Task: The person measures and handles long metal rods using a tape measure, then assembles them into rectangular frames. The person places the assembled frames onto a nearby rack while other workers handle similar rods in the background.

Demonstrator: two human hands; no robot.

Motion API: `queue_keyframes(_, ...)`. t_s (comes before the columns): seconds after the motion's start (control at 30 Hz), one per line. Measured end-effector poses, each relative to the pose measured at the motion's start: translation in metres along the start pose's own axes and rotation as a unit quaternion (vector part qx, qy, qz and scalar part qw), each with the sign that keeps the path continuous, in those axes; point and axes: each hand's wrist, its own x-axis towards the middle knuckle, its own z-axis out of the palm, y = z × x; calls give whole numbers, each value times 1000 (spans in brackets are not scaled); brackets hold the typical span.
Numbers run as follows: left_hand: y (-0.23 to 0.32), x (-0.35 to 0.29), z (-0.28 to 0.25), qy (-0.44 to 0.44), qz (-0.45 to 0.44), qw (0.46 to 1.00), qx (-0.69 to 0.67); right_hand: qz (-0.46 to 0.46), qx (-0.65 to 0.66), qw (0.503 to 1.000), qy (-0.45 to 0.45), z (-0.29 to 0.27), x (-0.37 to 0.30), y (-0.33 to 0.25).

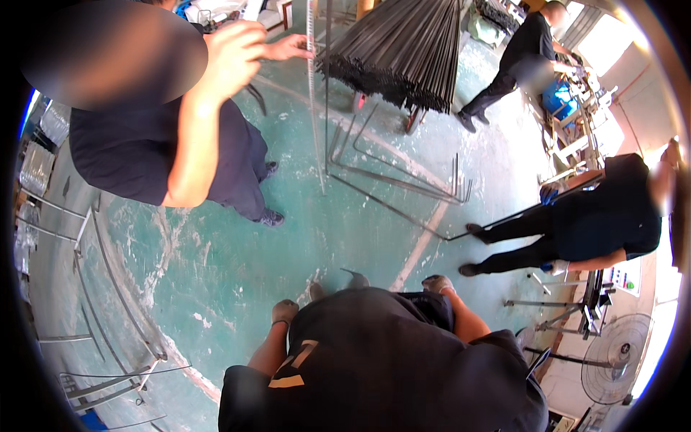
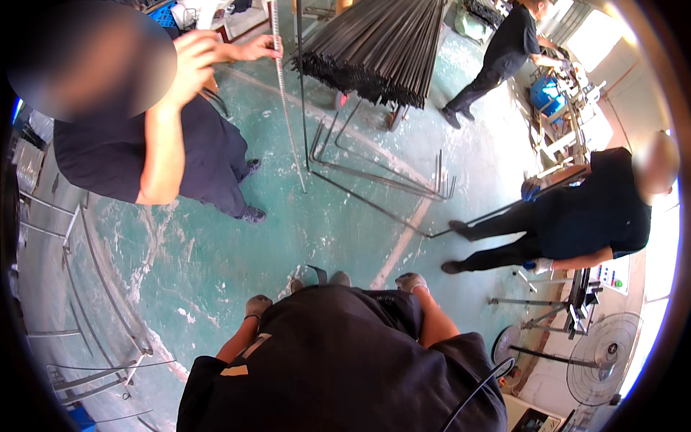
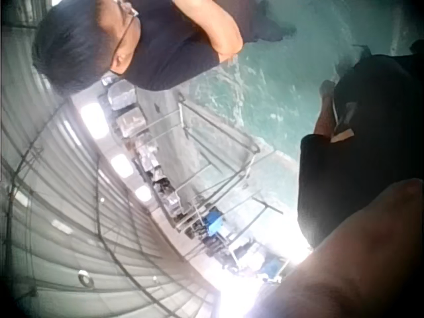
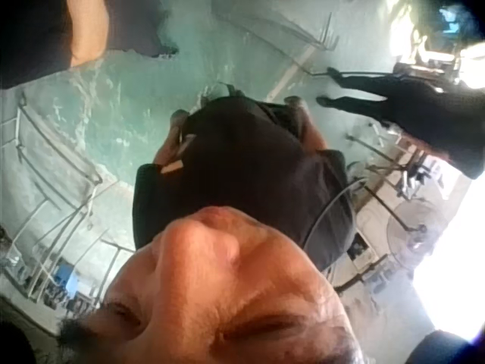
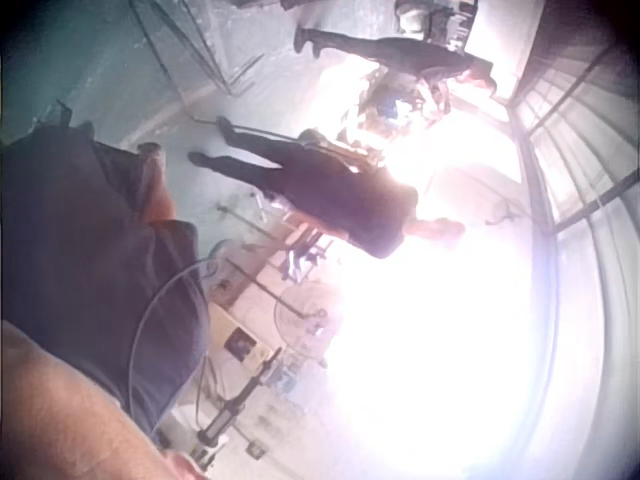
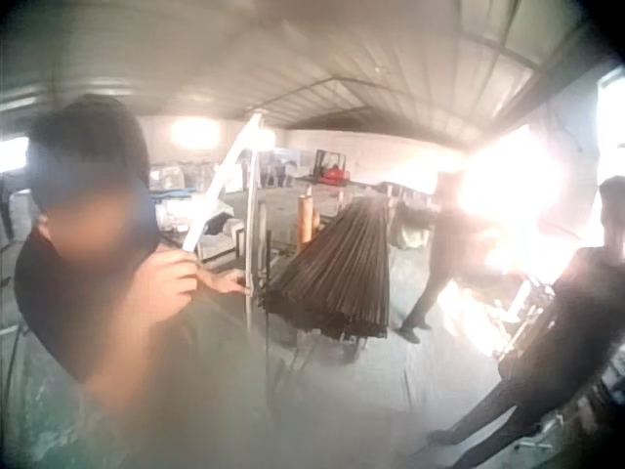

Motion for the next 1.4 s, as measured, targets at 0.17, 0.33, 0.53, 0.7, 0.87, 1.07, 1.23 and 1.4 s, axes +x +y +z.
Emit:
queue_keyframes(0.17, -1, -7, -5, -3, -6, 1000, -15, 13, 59, 998, -12, 7, 0, 5)
queue_keyframes(0.33, -6, -6, -8, -13, 8, 1000, -5, 41, 88, 995, -6, 17, -2, 16)
queue_keyframes(0.53, -19, 3, -9, -24, 16, 1000, 8, 66, 107, 992, 0, 27, -35, 12)
queue_keyframes(0.7, -12, -9, -23, -42, 46, 997, 35, 75, 110, 991, 0, 43, -58, 39)
queue_keyframes(0.87, -22, -7, -25, -65, 79, 992, 71, 133, 99, 986, -4, 66, -87, 86)
queue_keyframes(1.07, -24, -10, -44, -26, 83, 996, 34, 114, 38, 993, 15, 68, -98, 96)
queue_keyframes(1.23, -27, -24, -28, -9, 69, 997, 44, 94, 160, 983, -5, 56, -73, 93)
queue_keyframes(1.4, -58, -47, 28, -68, 241, 931, 266, 60, 154, 986, 2, 38, -88, 98)
